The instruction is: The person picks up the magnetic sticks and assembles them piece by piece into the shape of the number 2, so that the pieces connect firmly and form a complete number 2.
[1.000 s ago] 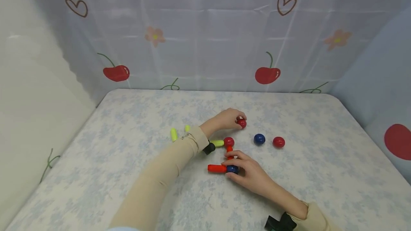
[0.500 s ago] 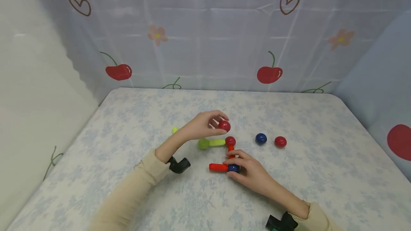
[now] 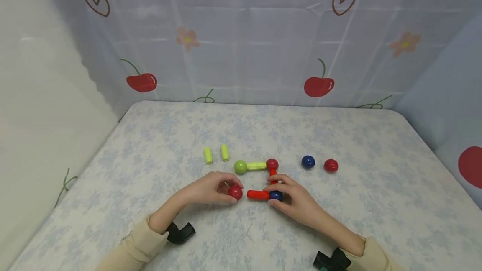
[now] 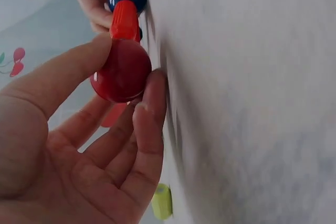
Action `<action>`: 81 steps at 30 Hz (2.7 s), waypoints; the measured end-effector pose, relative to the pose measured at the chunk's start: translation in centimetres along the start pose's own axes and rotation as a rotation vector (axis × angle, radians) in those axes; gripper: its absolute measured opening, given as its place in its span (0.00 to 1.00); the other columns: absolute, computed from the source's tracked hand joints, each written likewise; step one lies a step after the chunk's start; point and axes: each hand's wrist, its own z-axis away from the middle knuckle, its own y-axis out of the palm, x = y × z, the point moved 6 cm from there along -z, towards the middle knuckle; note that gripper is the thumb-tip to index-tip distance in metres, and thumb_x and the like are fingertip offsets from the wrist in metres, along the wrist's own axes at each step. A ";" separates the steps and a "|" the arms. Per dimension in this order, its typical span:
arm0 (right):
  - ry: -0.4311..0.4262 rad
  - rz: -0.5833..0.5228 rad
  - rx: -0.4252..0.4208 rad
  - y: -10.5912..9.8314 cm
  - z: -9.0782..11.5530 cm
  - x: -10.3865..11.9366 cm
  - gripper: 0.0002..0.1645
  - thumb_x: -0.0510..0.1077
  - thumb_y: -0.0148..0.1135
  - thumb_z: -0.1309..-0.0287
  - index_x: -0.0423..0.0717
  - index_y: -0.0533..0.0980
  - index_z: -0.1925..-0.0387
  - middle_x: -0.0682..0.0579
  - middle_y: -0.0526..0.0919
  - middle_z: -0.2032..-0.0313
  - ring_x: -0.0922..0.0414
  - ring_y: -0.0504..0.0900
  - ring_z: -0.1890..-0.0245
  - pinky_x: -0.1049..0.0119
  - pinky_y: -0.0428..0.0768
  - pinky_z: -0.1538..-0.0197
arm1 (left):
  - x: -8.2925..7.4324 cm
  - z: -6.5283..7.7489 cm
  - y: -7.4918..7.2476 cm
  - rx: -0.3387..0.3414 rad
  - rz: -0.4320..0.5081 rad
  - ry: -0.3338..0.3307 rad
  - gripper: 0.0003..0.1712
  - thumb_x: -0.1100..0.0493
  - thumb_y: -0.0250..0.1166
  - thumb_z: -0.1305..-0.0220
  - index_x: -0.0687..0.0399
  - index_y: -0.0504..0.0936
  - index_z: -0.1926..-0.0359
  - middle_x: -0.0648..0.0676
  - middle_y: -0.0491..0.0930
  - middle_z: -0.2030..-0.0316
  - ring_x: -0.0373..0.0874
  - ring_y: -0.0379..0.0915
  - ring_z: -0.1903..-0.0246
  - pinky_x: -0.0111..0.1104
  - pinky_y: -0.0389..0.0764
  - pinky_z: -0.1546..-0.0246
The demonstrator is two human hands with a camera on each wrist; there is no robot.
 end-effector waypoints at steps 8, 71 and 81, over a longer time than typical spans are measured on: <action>-0.004 -0.017 -0.015 0.0 0.0 0.1 0.14 0.39 0.67 0.46 0.52 0.80 0.56 0.50 0.73 0.47 0.51 0.72 0.48 0.63 0.74 0.57 | 0.2 -0.6 0.5 -0.025 0.030 0.024 0.17 0.59 0.70 0.44 0.54 0.79 0.53 0.44 0.78 0.61 0.39 0.75 0.66 0.32 0.76 0.62; 0.056 0.092 -0.129 0.7 -0.5 0.2 0.15 0.40 0.73 0.54 0.55 0.81 0.62 0.53 0.75 0.51 0.52 0.72 0.48 0.49 0.71 0.47 | 6.4 2.2 -6.8 -0.370 0.639 -0.181 0.34 0.65 0.61 0.36 0.61 0.57 0.33 0.62 0.75 0.48 0.47 0.74 0.52 0.35 0.74 0.54; 0.047 0.089 -0.129 0.7 -0.5 0.2 0.15 0.40 0.73 0.54 0.54 0.81 0.62 0.53 0.75 0.51 0.53 0.72 0.48 0.49 0.71 0.48 | 4.8 3.3 -2.6 -0.209 0.826 -0.226 0.32 0.64 0.59 0.35 0.63 0.58 0.33 0.62 0.78 0.53 0.48 0.77 0.54 0.37 0.76 0.55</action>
